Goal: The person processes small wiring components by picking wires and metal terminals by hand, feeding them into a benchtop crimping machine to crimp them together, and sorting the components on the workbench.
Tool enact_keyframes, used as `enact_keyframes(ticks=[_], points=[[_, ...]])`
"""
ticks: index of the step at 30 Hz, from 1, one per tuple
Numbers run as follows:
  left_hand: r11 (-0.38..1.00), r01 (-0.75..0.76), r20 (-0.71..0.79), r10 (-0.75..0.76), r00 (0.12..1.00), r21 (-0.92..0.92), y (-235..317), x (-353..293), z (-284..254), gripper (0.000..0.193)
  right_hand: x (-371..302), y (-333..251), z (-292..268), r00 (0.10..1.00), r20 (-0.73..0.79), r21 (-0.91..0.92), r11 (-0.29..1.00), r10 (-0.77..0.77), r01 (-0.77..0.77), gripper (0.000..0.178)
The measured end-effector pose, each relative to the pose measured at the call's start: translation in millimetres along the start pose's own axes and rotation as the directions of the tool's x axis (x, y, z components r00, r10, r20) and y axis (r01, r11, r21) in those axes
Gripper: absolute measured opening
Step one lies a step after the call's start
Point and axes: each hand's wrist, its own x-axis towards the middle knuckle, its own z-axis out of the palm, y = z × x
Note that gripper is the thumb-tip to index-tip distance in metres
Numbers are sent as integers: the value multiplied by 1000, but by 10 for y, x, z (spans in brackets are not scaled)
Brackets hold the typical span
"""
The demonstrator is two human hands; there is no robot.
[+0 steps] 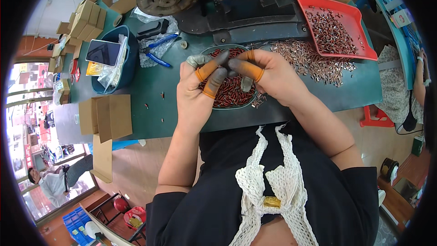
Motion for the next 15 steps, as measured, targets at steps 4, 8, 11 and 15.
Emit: enact_keyframes(ticks=[4, 8, 11, 15], points=[[976, 86, 44, -79, 996, -199, 26, -11, 44, 29, 15, 40, 14, 996, 86, 151, 987, 37, -50, 22], [906, 163, 62, -151, 987, -391, 67, -47, 121, 27, 12, 136, -44, 988, 154, 347, 934, 32, -84, 19], [984, -38, -48, 30, 998, -176, 12, -34, 131, 26, -51, 115, -84, 997, 58, 285, 958, -43, 24, 15], [994, -78, -45, 75, 996, -80, 107, 34, 194, 23, -79, 125, -237, 962, -13, 59, 960, -273, 273, 9]])
